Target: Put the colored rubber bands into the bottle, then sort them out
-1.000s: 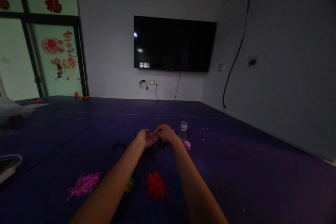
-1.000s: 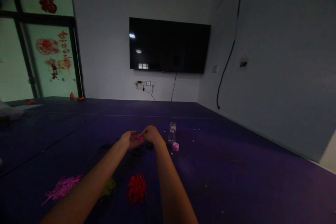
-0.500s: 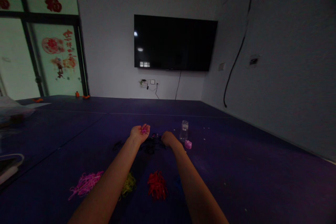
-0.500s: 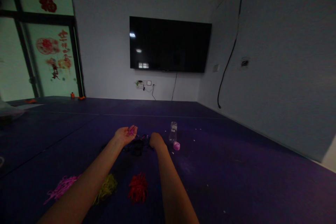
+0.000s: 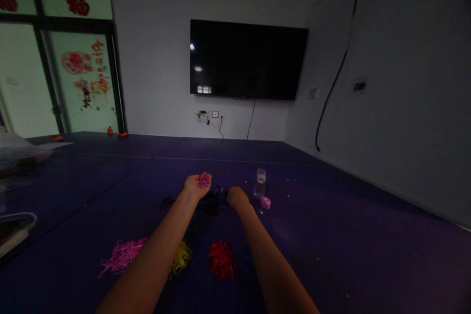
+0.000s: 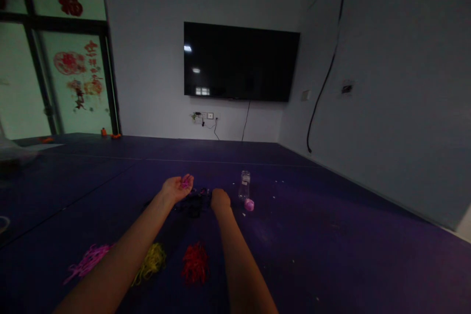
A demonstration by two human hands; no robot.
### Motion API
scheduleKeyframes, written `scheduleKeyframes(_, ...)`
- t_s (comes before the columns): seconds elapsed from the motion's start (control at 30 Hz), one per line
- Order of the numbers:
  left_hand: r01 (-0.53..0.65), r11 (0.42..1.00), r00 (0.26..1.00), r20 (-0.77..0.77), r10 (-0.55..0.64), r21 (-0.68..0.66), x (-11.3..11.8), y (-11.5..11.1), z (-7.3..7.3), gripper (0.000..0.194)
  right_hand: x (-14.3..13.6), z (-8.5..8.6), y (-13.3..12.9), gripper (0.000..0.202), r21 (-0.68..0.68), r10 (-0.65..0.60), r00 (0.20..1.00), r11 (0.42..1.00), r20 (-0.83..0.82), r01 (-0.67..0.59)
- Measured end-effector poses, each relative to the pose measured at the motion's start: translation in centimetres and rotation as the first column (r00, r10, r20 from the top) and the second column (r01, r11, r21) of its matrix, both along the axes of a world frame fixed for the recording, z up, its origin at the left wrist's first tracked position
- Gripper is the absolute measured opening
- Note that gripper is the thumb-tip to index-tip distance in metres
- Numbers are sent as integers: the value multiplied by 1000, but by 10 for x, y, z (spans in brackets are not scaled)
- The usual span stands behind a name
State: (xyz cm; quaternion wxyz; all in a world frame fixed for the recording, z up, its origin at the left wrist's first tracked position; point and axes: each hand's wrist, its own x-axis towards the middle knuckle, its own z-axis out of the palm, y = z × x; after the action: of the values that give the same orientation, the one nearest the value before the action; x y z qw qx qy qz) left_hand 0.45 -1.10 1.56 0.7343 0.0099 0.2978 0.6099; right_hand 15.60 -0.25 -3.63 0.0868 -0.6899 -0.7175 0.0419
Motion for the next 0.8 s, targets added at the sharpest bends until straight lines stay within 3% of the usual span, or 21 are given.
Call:
scheduleKeyframes(0.3, -21, 1000, 999, -25, 20, -23, 0, 0, 0, 24, 0, -9, 4, 26, -8, 30, 999, 1000, -18, -31)
scheduleKeyframes(0.63, -26, 999, 999, -36, 25, -32, 2, 1, -3, 24, 11, 8, 9, 28, 56, 19, 997, 998, -75, -15)
scheduleKeyframes(0.8, -15, 1000, 999, -42, 14, -27, 2, -1, -3, 24, 3, 6, 1, 23, 32, 27, 998, 999, -63, -25)
